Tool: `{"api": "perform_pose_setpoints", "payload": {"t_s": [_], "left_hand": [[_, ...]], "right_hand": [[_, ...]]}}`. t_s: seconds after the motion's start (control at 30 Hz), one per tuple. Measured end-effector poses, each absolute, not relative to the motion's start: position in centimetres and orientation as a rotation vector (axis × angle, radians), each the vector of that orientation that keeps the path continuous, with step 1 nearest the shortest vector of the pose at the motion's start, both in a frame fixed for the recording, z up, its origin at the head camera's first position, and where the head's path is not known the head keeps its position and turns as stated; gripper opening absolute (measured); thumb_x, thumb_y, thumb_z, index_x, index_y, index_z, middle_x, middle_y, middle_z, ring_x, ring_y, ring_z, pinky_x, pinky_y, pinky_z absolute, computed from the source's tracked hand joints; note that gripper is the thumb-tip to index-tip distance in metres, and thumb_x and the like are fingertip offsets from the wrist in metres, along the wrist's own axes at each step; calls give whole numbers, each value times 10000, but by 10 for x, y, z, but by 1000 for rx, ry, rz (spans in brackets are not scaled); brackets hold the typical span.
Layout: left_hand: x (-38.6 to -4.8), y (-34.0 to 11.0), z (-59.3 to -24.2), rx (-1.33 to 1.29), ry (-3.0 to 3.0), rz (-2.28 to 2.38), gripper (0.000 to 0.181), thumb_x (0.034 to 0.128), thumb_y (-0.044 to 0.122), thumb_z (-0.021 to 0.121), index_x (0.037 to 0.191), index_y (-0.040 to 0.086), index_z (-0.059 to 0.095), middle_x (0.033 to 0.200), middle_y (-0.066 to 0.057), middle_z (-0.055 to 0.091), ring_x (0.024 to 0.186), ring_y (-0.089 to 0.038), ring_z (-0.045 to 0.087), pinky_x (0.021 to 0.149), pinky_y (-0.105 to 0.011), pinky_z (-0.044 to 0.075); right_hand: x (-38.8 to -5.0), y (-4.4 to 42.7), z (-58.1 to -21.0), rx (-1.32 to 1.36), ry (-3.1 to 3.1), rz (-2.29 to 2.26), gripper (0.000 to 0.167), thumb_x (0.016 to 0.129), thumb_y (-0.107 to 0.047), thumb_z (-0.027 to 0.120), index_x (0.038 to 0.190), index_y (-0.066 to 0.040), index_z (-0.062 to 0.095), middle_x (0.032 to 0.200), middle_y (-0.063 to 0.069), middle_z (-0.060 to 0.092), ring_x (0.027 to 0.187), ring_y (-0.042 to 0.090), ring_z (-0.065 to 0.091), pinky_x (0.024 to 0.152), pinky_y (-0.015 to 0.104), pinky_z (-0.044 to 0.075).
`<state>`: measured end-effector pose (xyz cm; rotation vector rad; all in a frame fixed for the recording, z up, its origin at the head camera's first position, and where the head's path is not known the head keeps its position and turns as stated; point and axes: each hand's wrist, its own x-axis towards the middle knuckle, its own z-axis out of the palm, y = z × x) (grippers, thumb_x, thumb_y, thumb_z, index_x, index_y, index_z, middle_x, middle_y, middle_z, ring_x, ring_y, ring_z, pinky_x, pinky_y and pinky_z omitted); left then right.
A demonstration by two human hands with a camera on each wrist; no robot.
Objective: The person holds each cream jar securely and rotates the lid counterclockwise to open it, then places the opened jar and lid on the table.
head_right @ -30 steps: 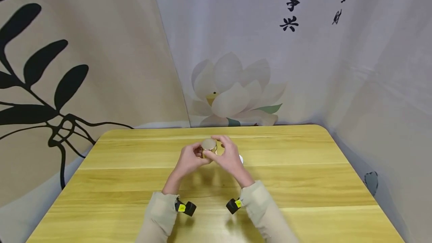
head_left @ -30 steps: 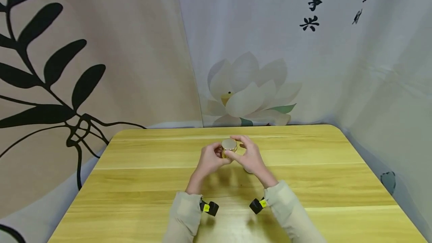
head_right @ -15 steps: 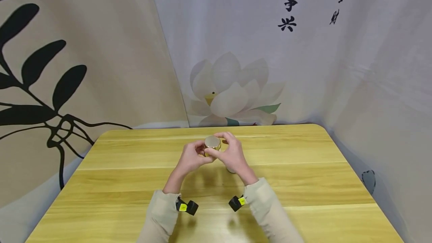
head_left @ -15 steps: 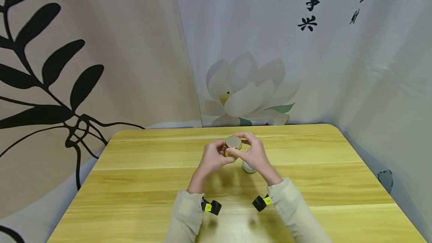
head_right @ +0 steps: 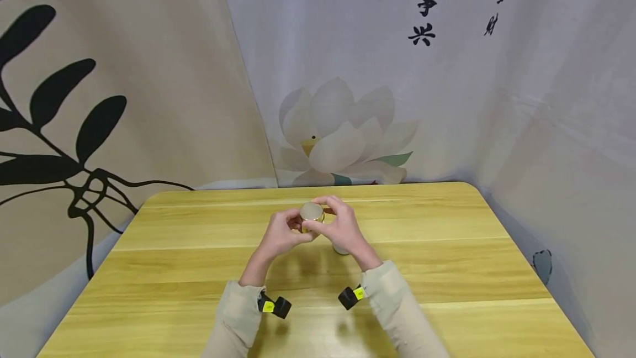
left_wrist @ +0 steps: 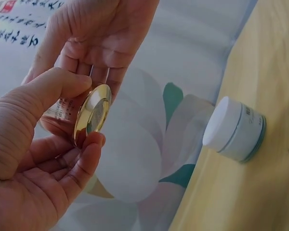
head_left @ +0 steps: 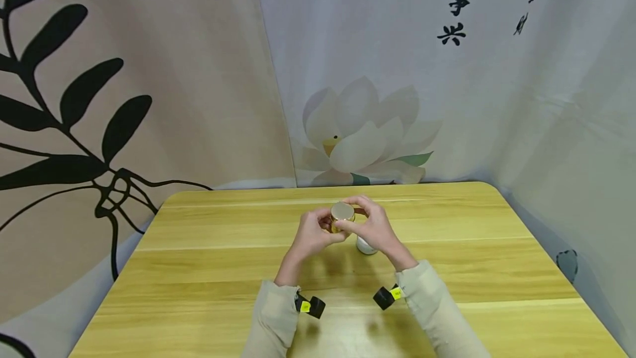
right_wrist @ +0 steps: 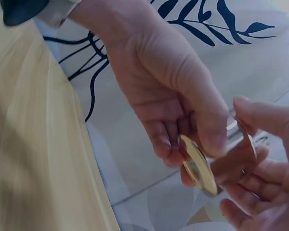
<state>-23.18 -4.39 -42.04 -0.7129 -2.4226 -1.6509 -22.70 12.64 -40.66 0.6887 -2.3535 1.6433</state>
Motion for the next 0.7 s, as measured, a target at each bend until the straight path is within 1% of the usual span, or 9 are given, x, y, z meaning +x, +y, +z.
{"api": "perform_pose_setpoints", "payload": {"t_s": [0.13, 0.23, 0.33, 0.43, 0.5, 0.6, 0.7], "left_hand": [[-232, -45, -422, -724, -2414, -1656, 248, 669, 34, 796, 871, -15, 660, 714, -93, 605, 619, -141, 514, 536, -185, 422], [-231, -46, -423, -714, -2426, -1655, 242, 673, 33, 794, 868, -4, 656, 704, -84, 588, 619, -130, 499, 538, -183, 410], [-231, -45, -422, -707, -2432, -1644, 228, 675, 37, 792, 848, 9, 647, 681, -69, 556, 616, -144, 484, 540, -183, 390], [-230, -45, -421, -705, -2424, -1643, 228, 671, 42, 791, 838, 8, 641, 668, -61, 536, 615, -183, 487, 538, -184, 378], [-230, -45, -420, -702, -2420, -1646, 233, 668, 44, 792, 840, 4, 640, 665, -59, 534, 613, -191, 490, 534, -183, 376], [-229, -45, -421, -700, -2429, -1639, 237, 672, 48, 790, 850, 3, 640, 671, -53, 540, 607, -158, 483, 531, -184, 382], [-229, -46, -422, -699, -2452, -1617, 244, 675, 46, 789, 868, -3, 648, 685, -44, 557, 605, -111, 474, 528, -187, 393]], "right_hand": [[-225, 129, -403, 746, -2407, 1642, 404, 815, -95, 720, 1194, -30, 598, 1171, 104, 586, 1077, 243, 537, 951, 467, 422], [-219, 127, -395, 720, -2423, 1623, 462, 810, -62, 716, 1233, 14, 547, 1224, 177, 544, 1133, 314, 499, 961, 516, 396], [-210, 123, -382, 645, -2405, 1611, 477, 774, -51, 748, 1180, 64, 526, 1191, 240, 527, 1133, 374, 478, 953, 556, 380], [-204, 120, -372, 607, -2385, 1594, 412, 742, -16, 764, 1069, 91, 537, 1109, 259, 535, 1076, 409, 492, 934, 566, 388], [-202, 120, -369, 610, -2387, 1588, 380, 735, -7, 768, 1033, 93, 553, 1092, 258, 538, 1060, 407, 504, 935, 561, 392], [-204, 123, -370, 650, -2405, 1593, 347, 750, -4, 755, 1040, 87, 587, 1126, 261, 539, 1080, 397, 502, 940, 555, 394], [-207, 129, -371, 730, -2444, 1622, 348, 787, -23, 728, 1100, 70, 607, 1182, 247, 532, 1111, 377, 490, 939, 561, 388]]}}
